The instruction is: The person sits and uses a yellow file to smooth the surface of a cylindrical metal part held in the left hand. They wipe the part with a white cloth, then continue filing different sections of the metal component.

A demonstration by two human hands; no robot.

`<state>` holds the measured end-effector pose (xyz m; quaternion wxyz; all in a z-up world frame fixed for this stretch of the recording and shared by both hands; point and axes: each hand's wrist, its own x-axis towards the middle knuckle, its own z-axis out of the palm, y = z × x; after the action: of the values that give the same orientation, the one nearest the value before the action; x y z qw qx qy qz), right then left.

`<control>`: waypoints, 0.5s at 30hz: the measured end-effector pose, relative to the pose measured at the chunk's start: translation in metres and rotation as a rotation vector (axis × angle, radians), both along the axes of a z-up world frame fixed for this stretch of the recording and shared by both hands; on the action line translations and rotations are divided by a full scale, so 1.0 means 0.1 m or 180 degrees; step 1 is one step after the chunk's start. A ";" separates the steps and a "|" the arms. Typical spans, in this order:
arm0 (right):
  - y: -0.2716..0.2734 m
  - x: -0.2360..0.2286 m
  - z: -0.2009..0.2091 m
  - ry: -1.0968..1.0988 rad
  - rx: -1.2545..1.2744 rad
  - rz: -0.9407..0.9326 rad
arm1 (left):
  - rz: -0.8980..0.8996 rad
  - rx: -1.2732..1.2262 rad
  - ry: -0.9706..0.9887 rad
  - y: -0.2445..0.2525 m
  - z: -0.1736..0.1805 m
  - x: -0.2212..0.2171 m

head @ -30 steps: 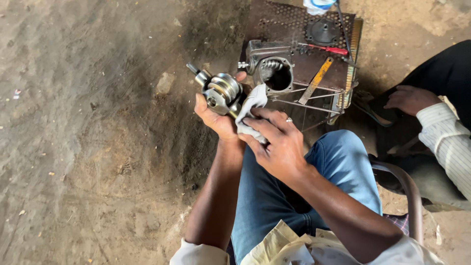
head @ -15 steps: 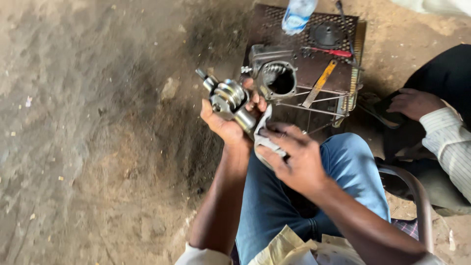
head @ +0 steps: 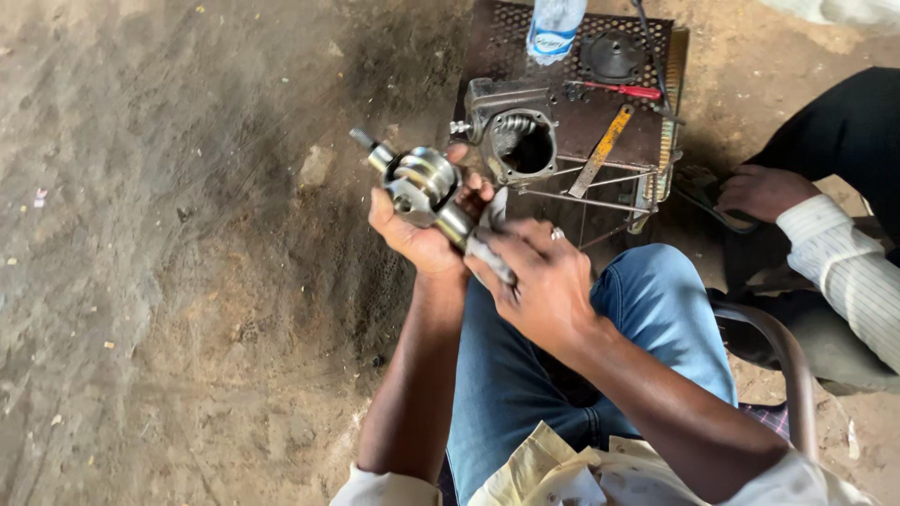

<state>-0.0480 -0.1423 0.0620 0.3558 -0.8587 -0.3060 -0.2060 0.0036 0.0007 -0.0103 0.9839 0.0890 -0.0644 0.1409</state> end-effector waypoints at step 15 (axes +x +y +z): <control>-0.16 -0.05 -0.03 -0.0120 0.0035 0.0061 | -0.0149 -0.0045 -0.0054 -0.05 -0.06 0.01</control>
<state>-0.0532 -0.1579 0.0594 0.3566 -0.8498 -0.3197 -0.2203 0.0044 -0.0044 -0.0164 0.9870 0.0793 -0.0738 0.1191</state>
